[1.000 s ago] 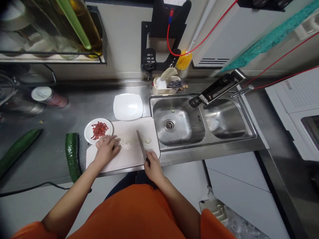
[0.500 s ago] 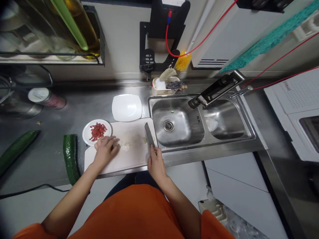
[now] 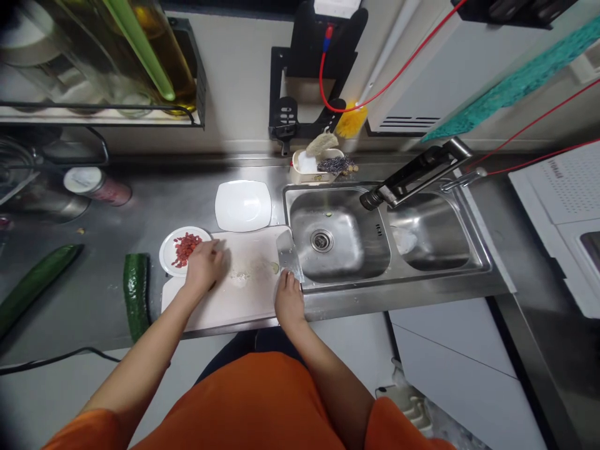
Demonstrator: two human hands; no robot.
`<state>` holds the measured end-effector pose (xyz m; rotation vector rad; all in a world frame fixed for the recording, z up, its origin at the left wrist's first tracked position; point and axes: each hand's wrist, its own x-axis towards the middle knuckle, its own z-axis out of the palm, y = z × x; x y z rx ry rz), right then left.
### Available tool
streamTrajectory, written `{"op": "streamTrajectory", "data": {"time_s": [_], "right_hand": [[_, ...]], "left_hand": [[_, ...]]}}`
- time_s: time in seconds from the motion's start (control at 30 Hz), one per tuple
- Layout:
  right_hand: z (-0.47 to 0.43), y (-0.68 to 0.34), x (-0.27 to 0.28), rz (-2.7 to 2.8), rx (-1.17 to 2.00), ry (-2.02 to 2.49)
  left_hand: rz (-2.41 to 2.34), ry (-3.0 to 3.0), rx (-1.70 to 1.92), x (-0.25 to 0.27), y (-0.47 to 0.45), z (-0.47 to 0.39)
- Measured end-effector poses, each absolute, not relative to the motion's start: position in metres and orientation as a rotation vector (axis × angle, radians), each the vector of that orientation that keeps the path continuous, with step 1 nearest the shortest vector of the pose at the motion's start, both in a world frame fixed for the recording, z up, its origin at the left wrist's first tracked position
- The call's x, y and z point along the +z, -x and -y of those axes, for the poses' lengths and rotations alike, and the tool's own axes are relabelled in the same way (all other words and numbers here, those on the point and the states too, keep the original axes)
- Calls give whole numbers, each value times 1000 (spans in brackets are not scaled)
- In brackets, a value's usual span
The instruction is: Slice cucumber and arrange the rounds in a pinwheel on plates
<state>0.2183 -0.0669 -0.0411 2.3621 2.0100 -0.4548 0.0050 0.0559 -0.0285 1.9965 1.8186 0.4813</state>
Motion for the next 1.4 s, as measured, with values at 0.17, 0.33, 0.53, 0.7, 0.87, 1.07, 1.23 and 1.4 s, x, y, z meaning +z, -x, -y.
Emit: {"op": "streamTrajectory", "data": {"time_s": [0.17, 0.33, 0.53, 0.7, 0.87, 1.07, 1.23, 1.4], "right_hand": [[11, -229, -22, -2082, -575, -2326], [-101, -234, -27, -1979, -777, -2452], [-164, -224, -52, -1781, -919, -2499], [-164, -228, -54, -1813, -954, -2486], [-141, -234, -38, -1876, -990, -2481], [-62, -236, -17, -1972, -1025, -2522], [-4, -230, -15, -1875, -974, -2455], [15, -223, -20, -1863, -931, -2402]], "left_hand": [[-2068, -1876, 289, -20, -14, -114], [-2158, -1816, -61, -26, -25, -157], [-2154, -1766, -191, -41, -31, -170], [-2205, -1750, -138, -39, -29, -168], [-2184, -1801, 41, -26, -20, -141], [-2147, -1838, 108, -12, -14, -59], [-2113, -1807, -42, -15, -17, -7], [-2141, -1779, -114, -18, -19, 10]]}}
